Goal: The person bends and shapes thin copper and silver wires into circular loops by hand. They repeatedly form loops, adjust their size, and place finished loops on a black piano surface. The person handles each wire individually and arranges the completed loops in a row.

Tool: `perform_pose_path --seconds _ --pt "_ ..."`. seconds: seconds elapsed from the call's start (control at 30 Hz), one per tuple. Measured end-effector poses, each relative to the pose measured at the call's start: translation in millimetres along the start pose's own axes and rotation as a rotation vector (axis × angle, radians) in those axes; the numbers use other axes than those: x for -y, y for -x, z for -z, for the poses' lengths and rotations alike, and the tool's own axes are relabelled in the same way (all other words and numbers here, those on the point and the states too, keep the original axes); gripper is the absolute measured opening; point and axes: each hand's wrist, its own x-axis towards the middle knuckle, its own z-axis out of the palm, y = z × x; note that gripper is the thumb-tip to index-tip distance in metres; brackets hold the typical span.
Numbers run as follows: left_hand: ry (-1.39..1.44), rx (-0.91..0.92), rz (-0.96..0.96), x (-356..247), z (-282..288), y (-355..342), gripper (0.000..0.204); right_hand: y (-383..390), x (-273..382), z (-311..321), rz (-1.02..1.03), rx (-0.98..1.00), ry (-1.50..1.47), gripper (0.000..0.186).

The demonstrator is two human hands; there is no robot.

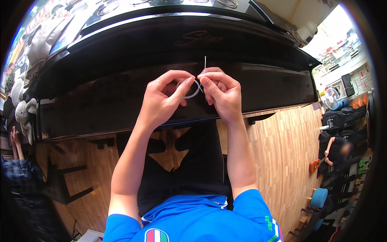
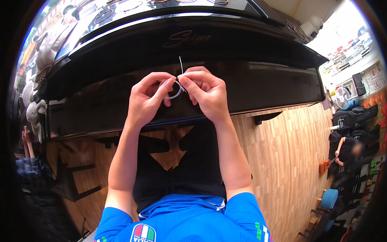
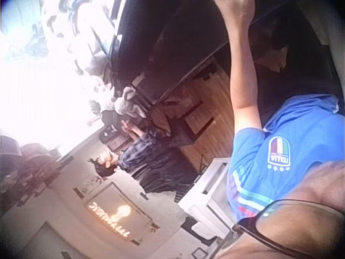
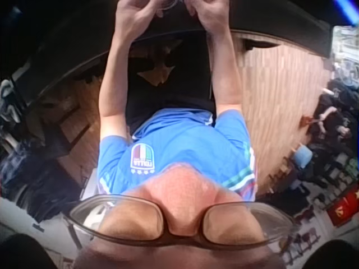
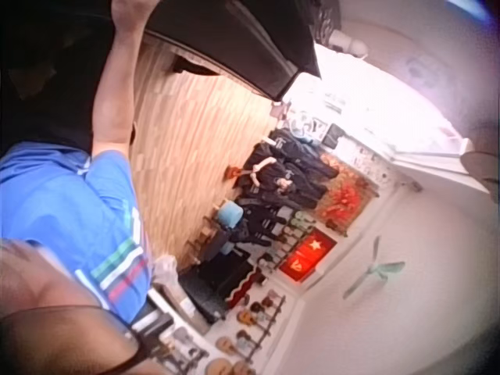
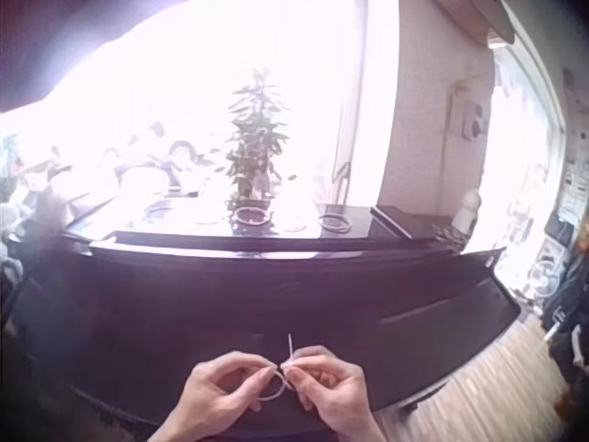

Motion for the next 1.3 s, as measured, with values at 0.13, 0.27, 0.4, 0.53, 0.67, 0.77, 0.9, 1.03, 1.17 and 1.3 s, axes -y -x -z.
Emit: perform_pose_path --seconds 0.13,0.27,0.4,0.53,0.67,0.77,0.9,1.03,1.17,1.3 --pt "-0.129 -0.041 -0.105 8.3 1.9 -2.2 0.014 0.0 1.9 1.9 -0.048 -0.048 -0.022 0.018" --pt "-0.038 -0.027 -0.108 8.5 1.9 -3.3 0.013 -0.8 5.8 -1.5 -0.064 -0.094 -0.038 0.017" --pt "-0.036 0.014 -0.087 4.3 1.6 -1.7 0.013 0.0 8.6 -3.6 -0.098 -0.123 -0.034 0.017" --pt "-0.073 0.031 -0.102 5.3 2.4 -2.1 0.015 0.1 12.1 -7.7 -0.087 -0.142 -0.025 0.015" --pt "-0.100 0.029 -0.115 6.9 3.5 -2.3 0.016 1.5 6.9 -5.2 -0.091 -0.102 0.067 0.013" --pt "-0.070 -0.002 -0.089 5.4 1.1 -2.5 0.018 2.6 8.1 -8.2 -0.094 -0.102 0.104 0.013" --pt "-0.071 -0.039 -0.132 7.7 0.8 -2.7 0.019 3.2 7.3 -9.1 -0.098 -0.082 0.130 0.013" --pt "-0.094 -0.080 -0.126 5.7 -1.3 -2.3 0.021 4.8 11.1 -10.3 -0.118 -0.045 0.164 0.014" --pt "-0.203 -0.115 -0.196 9.3 2.0 -2.5 0.021 5.3 11.1 -8.7 -0.068 0.020 0.224 0.015" --pt "-0.322 -0.217 -0.248 10.2 3.4 -2.4 0.020 5.0 10.0 -9.0 -0.080 -0.003 0.205 0.013"
